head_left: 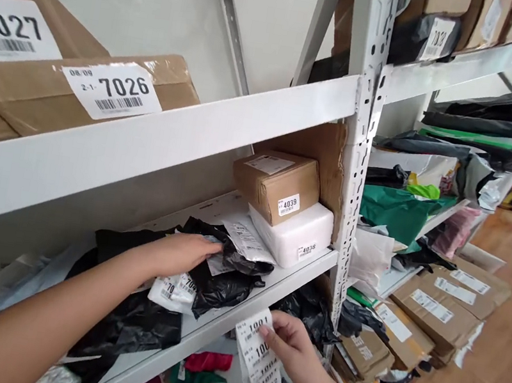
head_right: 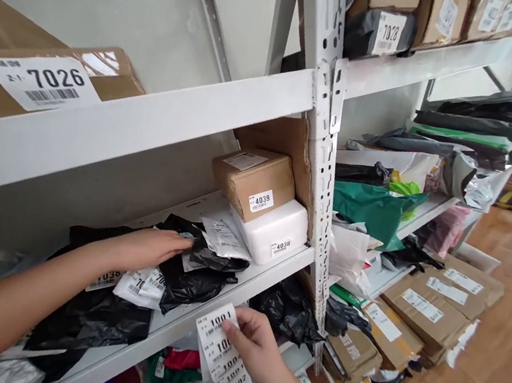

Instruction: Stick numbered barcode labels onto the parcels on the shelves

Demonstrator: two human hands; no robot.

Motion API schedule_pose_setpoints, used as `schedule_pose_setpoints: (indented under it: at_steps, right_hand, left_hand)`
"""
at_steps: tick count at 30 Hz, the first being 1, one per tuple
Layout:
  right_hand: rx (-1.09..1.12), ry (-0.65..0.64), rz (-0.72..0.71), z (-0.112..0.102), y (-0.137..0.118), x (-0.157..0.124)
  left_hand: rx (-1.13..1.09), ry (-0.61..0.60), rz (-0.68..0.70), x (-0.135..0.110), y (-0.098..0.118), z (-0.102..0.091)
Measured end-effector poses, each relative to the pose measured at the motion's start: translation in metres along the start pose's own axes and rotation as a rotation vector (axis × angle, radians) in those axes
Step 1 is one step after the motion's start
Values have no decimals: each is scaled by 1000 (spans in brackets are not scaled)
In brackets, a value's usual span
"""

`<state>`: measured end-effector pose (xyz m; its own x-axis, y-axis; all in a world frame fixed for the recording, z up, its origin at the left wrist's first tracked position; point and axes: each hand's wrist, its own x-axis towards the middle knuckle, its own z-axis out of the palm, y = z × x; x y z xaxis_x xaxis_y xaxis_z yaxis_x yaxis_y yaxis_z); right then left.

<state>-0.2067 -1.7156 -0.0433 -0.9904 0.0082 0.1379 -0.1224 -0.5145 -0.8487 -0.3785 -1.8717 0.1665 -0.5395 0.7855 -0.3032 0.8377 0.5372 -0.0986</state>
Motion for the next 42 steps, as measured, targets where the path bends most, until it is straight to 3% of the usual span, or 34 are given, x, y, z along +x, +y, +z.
schedule_pose_setpoints:
  at_steps: [6,15,21,29,34,38,42]
  right_hand:
    - [101,90,40,19,2,40]
    - [106,185,76,30,6,57]
    - [60,200,84,42,-2,65]
    - [64,148,41,45,4,69]
    - [61,125,38,51,3,70]
    - [-57,126,25,57,6,76]
    - [-273,192,81,60,13,87]
  left_hand:
    - [67,19,-24,25,-19,-2]
    - [110,37,-14,26,-33,6]
    - [49,39,26,24,-22,9]
    - [-162,-40,82,20,-7,18]
    - [-349,-114,29,17,-6,21]
    - [-537,-200,-20,16,-10,28]
    - [-560,-166,-61,19,-22,44]
